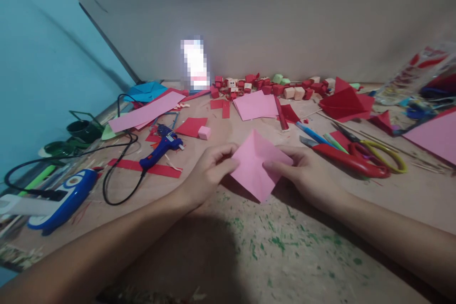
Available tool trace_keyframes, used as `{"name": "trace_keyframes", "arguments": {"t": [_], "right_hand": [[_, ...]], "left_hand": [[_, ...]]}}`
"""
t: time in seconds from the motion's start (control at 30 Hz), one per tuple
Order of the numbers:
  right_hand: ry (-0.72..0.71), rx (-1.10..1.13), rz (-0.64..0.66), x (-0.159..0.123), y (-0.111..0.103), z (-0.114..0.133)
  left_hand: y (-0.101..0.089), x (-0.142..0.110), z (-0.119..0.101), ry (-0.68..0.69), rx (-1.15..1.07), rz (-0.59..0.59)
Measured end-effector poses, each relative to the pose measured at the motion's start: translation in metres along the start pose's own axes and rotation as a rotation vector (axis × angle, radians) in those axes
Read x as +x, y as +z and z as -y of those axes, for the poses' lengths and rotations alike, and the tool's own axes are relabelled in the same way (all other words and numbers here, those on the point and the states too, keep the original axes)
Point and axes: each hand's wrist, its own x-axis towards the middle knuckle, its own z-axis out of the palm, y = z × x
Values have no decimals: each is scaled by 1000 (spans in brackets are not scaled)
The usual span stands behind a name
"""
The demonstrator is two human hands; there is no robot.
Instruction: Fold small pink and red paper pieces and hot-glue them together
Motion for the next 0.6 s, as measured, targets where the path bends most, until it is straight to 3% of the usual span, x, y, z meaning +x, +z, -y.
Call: {"name": "trace_keyframes", "arguments": {"t": [0.13, 0.3, 0.43, 0.6], "right_hand": [[30, 219, -67, 4, 2, -10], [40, 342, -73, 7, 0, -16], [49, 427, -87, 6, 0, -14], [139, 438, -126, 5, 0, -16]], "left_hand": [[-2, 5, 6, -36, 20, -157], [-3, 9, 10, -64, 3, -212], [-5, 11, 9, -121, -169, -212], [-8, 9, 7, -158, -239, -220]]}}
